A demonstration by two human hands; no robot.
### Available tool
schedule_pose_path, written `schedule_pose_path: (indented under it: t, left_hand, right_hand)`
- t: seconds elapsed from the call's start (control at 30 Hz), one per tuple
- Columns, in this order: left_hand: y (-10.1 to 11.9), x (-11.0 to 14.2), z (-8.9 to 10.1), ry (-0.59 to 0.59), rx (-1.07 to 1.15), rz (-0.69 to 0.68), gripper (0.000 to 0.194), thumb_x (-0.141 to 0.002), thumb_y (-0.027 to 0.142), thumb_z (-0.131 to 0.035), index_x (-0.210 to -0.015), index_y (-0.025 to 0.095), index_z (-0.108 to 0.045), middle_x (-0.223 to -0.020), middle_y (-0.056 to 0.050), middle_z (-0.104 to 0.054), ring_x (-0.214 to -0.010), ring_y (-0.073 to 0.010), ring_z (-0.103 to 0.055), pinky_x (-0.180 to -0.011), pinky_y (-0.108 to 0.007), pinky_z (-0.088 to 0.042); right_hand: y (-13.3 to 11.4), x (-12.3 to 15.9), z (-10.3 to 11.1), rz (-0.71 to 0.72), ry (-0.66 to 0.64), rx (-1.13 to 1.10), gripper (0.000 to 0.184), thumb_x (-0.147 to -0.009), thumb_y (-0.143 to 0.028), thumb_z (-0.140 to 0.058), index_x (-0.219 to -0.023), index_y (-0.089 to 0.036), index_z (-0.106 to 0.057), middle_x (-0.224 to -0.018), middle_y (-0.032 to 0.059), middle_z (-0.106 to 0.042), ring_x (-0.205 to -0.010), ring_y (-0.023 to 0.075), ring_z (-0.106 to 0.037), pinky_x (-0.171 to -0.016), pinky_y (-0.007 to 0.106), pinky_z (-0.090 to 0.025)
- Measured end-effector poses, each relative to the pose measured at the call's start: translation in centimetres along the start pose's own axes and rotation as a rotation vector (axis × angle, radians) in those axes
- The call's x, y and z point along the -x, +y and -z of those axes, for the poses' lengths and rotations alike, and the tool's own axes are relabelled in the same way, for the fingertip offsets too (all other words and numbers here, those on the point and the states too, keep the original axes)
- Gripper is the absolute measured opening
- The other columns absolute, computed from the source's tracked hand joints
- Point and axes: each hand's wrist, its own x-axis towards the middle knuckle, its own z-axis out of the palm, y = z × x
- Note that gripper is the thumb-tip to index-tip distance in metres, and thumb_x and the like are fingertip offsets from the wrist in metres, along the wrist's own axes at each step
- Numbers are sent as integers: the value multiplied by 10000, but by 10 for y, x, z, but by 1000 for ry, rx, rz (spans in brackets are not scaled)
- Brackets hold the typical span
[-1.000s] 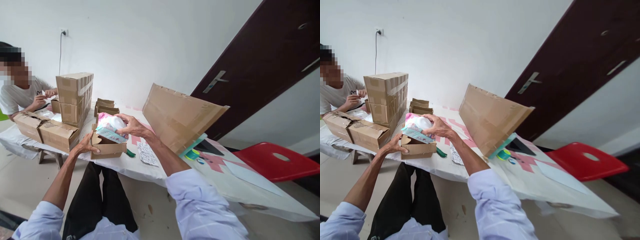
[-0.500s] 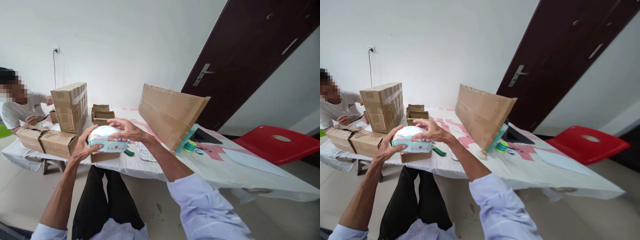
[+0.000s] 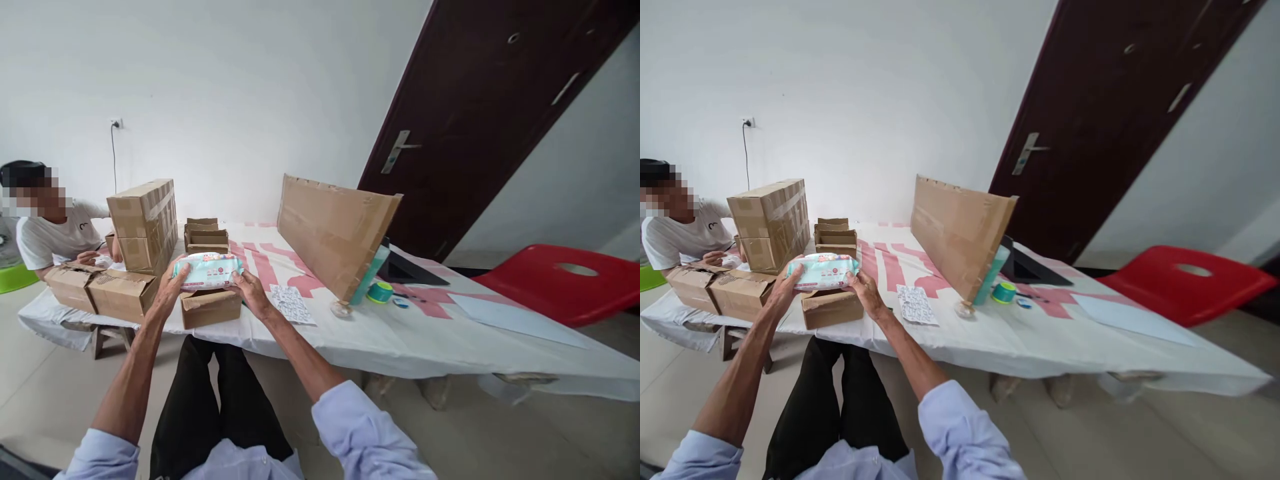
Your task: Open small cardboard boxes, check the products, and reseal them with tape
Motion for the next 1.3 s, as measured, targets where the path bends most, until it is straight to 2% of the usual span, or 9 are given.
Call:
schedule_pose_path:
  t: [0.13, 0.33, 0.53, 0.67, 0.73, 0.83, 1.0, 1.17, 1.3]
  left_hand:
    - [-31, -2, -4, -53, -6, 133, 816, -781, 806, -734, -1336, 210, -692, -1263, -138, -742, -1057, -332, -741, -632, -336, -658]
    - [-40, -7, -1, -95, -8, 164, 775, -838, 807, -671, -1329, 208, -685, -1197, -154, -769, -1057, -356, -757, -714, -431, -693]
    - [7, -14, 0, -204, -83, -3, 902, -716, 539, -912, -1500, 257, -566, -1418, -125, -700, -1309, -414, -653, -960, -485, -647]
    - [52, -25, -10, -115, -70, -235, 902, -711, 460, -938, -1504, 266, -557, -1369, -99, -728, -1300, -381, -667, -1085, -486, -578]
    - [69, -29, -14, -66, -38, -326, 892, -707, 445, -947, -1490, 262, -561, -1307, -81, -753, -1254, -361, -694, -1079, -470, -577]
    - [79, -38, -10, 17, -17, -397, 898, -675, 430, -963, -1464, 252, -574, -1258, -57, -766, -1212, -341, -706, -1067, -457, -579]
    - [53, -66, 15, 170, -82, -371, 827, -642, 406, -971, -1382, 252, -635, -1224, -52, -762, -1230, -338, -684, -1073, -451, -574]
    - [14, -106, 30, 259, -107, -280, 875, -629, 370, -964, -1416, 261, -598, -1275, -73, -726, -1251, -330, -667, -1010, -440, -606]
    - [-12, -130, 32, 227, -91, -190, 872, -647, 361, -950, -1432, 283, -580, -1342, -85, -701, -1281, -348, -651, -961, -432, -624]
  right_hand:
    - [33, 5, 6, -147, 79, -29, 719, -659, -813, -782, -1053, -215, -715, -1060, 79, -774, -1041, 294, -740, -908, 461, -659]
    - [34, 5, 9, -148, 60, 42, 734, -698, -857, -721, -1053, -215, -702, -1082, 87, -760, -1045, 285, -734, -907, 459, -669]
    - [-17, -11, 4, -38, 26, 157, 854, -741, -929, -630, -1229, -230, -678, -1137, 102, -758, -1124, 322, -718, -948, 480, -652]
    - [-62, -34, 11, 170, -12, 299, 831, -842, -925, -525, -1287, -238, -669, -1260, 92, -723, -1230, 298, -670, -1052, 446, -598]
    - [-70, -45, 22, 271, -14, 342, 818, -875, -899, -518, -1326, -232, -662, -1366, 95, -684, -1311, 291, -624, -1120, 442, -548]
    - [-52, -56, 46, 276, 1, 401, 876, -851, -865, -599, -1439, -216, -616, -1552, 123, -572, -1433, 310, -537, -1206, 462, -461]
    - [20, -58, 77, -100, 12, 461, 924, -746, -768, -770, -1459, -203, -613, -1548, 187, -581, -1443, 378, -530, -1189, 528, -457]
    - [62, -61, 74, -203, -135, 393, 598, -772, -525, -771, -1228, -143, -706, -1202, 139, -767, -1144, 306, -706, -1034, 469, -562]
    - [69, -53, 69, -200, -61, 444, 553, -734, -314, -726, -1268, -179, -692, -1263, 111, -749, -1137, 279, -703, -1013, 441, -567]
